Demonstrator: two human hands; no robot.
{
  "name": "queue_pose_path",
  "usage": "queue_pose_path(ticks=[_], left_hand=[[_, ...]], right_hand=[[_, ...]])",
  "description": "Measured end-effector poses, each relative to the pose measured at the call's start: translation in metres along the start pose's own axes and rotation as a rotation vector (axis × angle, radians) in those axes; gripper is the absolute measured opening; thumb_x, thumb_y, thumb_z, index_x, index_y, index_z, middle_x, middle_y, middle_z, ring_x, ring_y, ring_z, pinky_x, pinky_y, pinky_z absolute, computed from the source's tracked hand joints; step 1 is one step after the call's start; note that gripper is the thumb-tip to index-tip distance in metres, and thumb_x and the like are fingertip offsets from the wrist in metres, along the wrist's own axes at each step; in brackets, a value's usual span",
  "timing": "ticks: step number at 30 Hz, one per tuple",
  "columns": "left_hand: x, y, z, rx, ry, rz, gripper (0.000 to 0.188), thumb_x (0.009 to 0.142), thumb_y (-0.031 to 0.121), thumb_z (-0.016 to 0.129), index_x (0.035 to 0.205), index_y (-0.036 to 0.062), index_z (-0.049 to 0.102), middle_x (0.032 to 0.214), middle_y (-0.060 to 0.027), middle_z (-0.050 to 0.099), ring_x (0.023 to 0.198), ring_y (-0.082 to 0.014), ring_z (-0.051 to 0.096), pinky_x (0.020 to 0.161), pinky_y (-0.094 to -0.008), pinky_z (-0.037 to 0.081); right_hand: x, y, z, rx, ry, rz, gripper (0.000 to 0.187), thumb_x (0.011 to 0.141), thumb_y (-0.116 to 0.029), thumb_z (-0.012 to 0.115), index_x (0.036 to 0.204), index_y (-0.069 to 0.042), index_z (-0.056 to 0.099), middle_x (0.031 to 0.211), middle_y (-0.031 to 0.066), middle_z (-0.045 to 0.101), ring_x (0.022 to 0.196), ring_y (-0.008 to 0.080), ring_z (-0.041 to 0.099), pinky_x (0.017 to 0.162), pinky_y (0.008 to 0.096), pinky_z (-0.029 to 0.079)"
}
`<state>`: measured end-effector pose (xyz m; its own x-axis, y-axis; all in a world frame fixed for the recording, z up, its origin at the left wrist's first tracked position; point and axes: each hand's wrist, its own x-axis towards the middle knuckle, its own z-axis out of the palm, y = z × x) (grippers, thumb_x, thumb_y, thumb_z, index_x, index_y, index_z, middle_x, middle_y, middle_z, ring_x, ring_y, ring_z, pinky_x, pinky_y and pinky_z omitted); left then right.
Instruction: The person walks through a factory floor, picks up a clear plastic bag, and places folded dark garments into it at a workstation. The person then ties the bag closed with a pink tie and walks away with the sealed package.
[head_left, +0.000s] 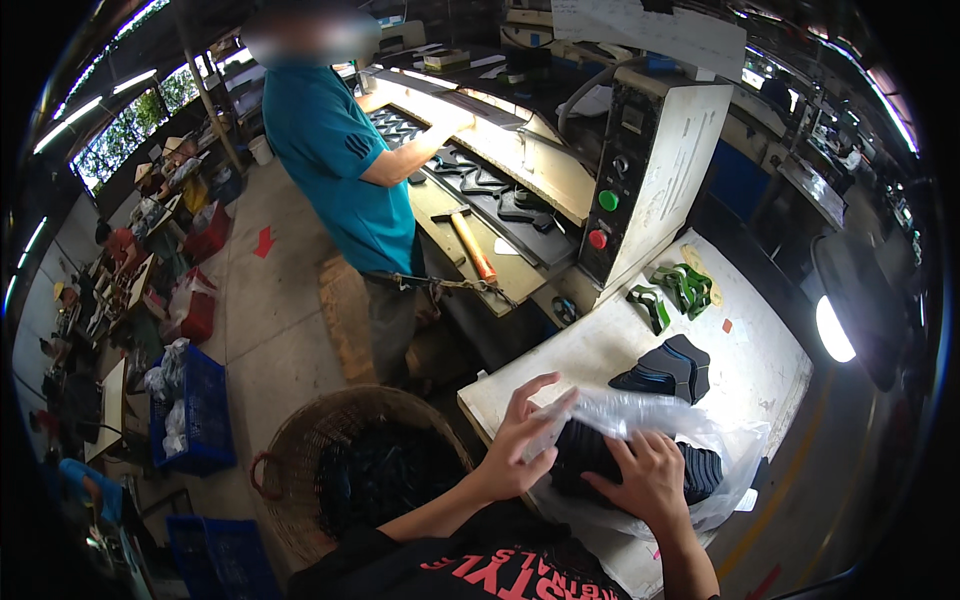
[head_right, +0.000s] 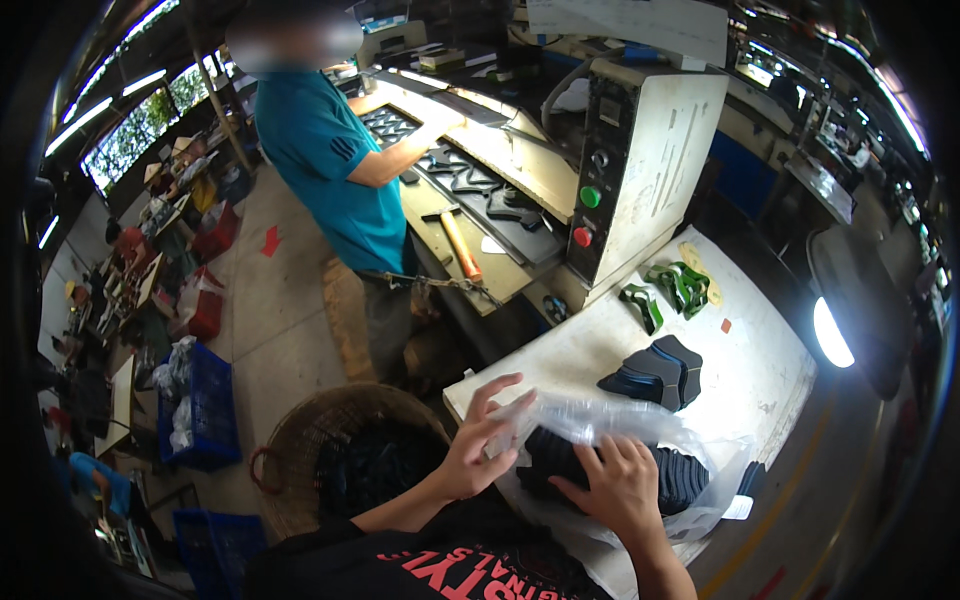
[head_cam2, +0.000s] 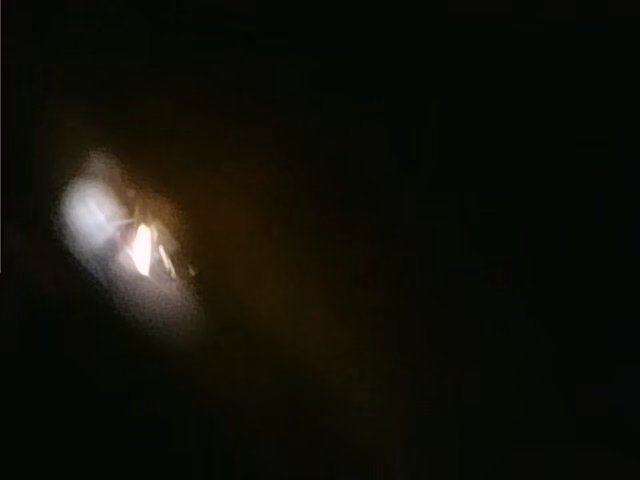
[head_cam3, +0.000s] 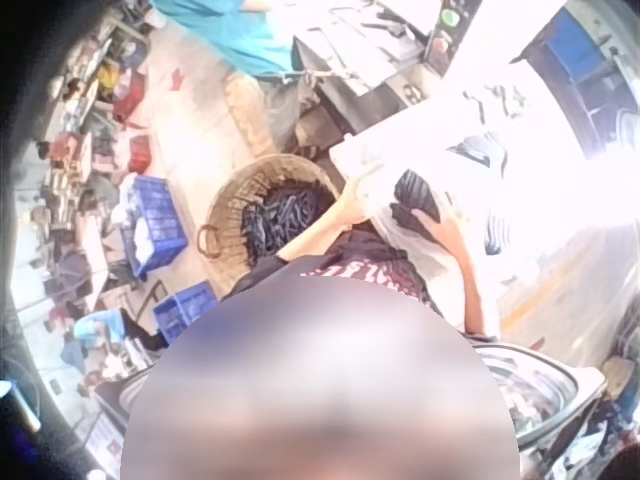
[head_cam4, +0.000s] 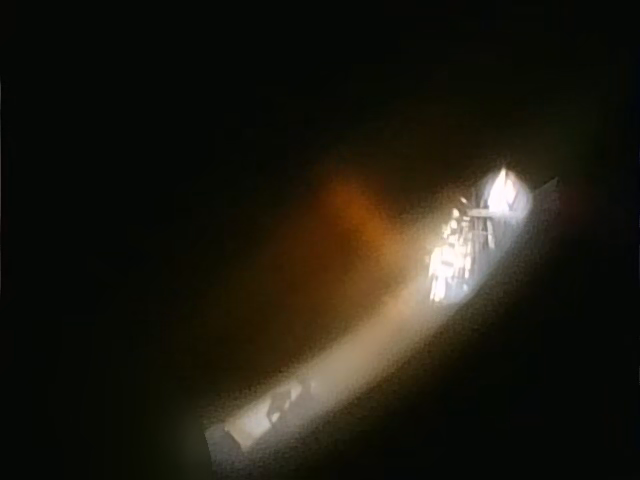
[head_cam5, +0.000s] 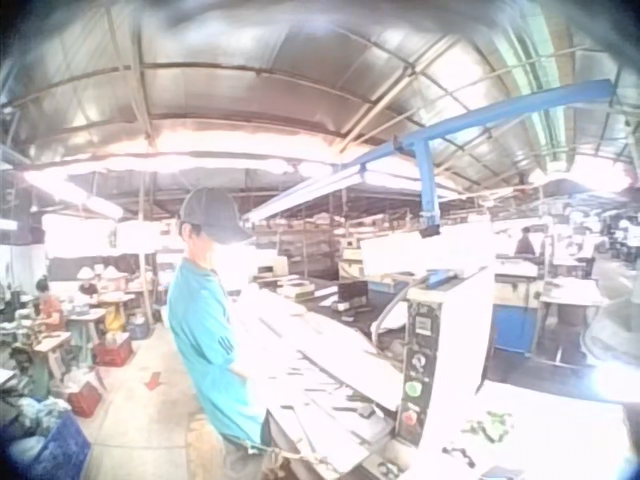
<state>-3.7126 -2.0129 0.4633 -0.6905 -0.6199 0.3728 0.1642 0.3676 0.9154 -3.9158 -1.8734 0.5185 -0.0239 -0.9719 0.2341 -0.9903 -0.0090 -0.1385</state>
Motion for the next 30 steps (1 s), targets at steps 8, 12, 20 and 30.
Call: queue_pose_path(ticks=[8,12,20,30], left_hand=[[-0.024,-0.009,0.003,0.340,0.114,0.055,0.053,0.083,-0.003,0.062,0.133,0.0079,0.071,0.158,-0.0237,0.040,0.138,-0.0401,0.046,0.111,-0.0465,0.043],[-0.036,-0.028,0.008,0.343,-0.008,-0.058,0.054,0.087,0.003,0.067,0.140,0.0088,0.062,0.152,-0.0270,0.044,0.137,-0.0448,0.046,0.115,-0.0510,0.040],[-0.048,-0.040,0.032,0.475,-0.085,-0.425,0.055,0.089,0.010,0.071,0.140,0.0030,0.052,0.127,-0.0273,0.055,0.126,-0.0462,0.051,0.112,-0.0492,0.042],[-0.020,-0.040,-0.011,-0.030,-0.106,-0.359,0.010,0.096,0.008,0.070,0.104,0.0022,0.070,0.107,-0.0074,0.069,0.101,-0.0169,0.064,0.093,-0.0316,0.049]], right_hand=[[0.005,-0.005,0.005,-0.004,0.152,-0.089,0.032,0.087,-0.038,0.081,0.107,-0.012,0.078,0.090,0.0044,0.077,0.081,0.0265,0.074,0.070,0.0368,0.060],[0.006,-0.012,0.009,0.066,0.286,-0.038,0.016,0.084,-0.020,0.083,0.094,-0.010,0.076,0.085,0.0039,0.076,0.076,0.0248,0.074,0.067,0.0356,0.059],[-0.007,-0.011,0.023,0.080,0.401,0.118,0.004,0.088,-0.007,0.073,0.091,-0.006,0.075,0.094,0.0090,0.076,0.089,0.0290,0.074,0.087,0.0435,0.058],[-0.021,-0.024,0.024,0.422,0.553,0.301,0.011,0.094,-0.002,0.063,0.090,-0.002,0.073,0.095,0.0129,0.077,0.090,0.0354,0.074,0.093,0.0485,0.056]])
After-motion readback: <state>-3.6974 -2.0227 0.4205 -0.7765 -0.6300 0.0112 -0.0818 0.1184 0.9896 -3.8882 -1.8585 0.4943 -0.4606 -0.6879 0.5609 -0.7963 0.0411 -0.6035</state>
